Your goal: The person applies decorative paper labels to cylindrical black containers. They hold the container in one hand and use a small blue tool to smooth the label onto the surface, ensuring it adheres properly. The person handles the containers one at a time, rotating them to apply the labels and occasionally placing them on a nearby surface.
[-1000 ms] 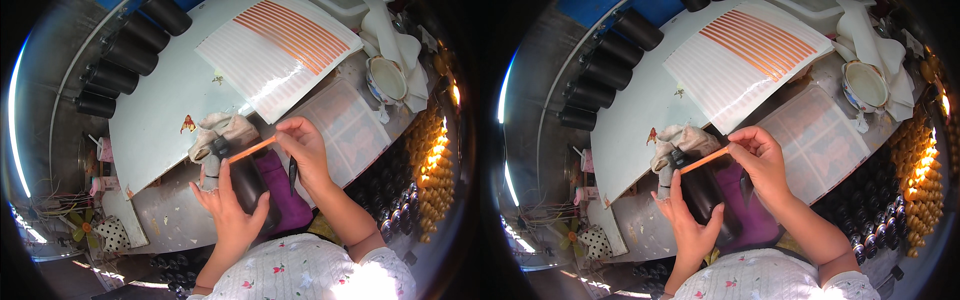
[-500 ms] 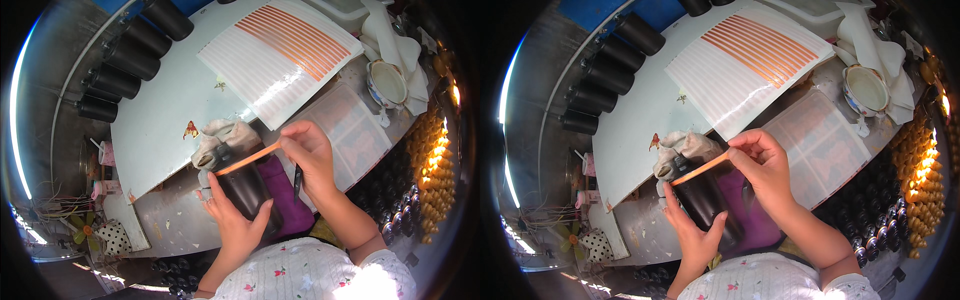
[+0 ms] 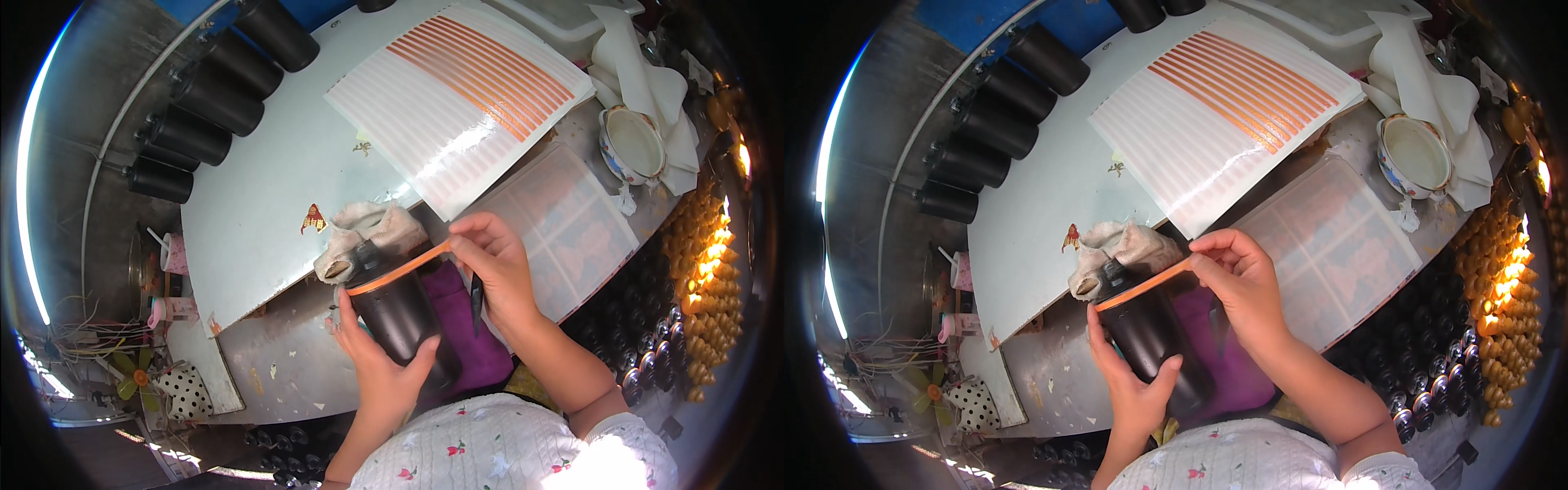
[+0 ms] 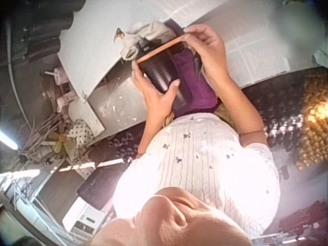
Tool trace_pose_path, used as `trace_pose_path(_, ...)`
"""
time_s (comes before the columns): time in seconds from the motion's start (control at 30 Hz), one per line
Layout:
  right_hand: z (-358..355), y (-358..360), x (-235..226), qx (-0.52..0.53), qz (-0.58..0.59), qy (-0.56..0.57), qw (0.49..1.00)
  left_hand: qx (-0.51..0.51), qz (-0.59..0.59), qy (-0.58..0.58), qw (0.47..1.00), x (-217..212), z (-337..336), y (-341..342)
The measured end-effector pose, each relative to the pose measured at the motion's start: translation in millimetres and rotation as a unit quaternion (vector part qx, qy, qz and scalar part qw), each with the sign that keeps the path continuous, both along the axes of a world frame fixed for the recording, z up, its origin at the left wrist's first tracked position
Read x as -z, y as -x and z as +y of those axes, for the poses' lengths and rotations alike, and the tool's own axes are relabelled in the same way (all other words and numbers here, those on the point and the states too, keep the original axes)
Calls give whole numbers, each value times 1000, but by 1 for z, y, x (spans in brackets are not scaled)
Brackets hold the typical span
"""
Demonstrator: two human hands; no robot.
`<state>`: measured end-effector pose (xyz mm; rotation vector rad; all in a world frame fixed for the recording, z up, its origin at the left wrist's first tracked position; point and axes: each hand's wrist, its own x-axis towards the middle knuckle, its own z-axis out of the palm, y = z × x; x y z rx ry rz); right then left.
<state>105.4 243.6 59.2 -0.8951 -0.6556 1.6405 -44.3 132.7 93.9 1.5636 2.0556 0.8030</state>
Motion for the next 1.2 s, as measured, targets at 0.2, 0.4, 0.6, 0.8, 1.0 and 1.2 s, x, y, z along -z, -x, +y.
trace_pose_path(0.2,-4,6,-5,-34,30,-19,999,56,-386,6,921,38,3,37)
trace_pose_path(0.4,-4,9,-6,-33,4,-36,999,50,-76,-66,994,15,-8,14)
trace_pose_path(0.6,-3,13,-2,-5,-40,-61,997,94,95,-48,990,4,-8,6)
trace_pose_path(0.8,-4,10,-8,-2,-33,-71,997,160,283,-13,946,-22,6,-15)
trace_pose_path(1.0,-5,11,-6,-9,-26,-64,998,131,265,-23,955,-17,8,-15)
trace_pose_path(1.2,-4,12,-13,-14,-12,-68,998,33,-16,-50,998,1,0,-6)
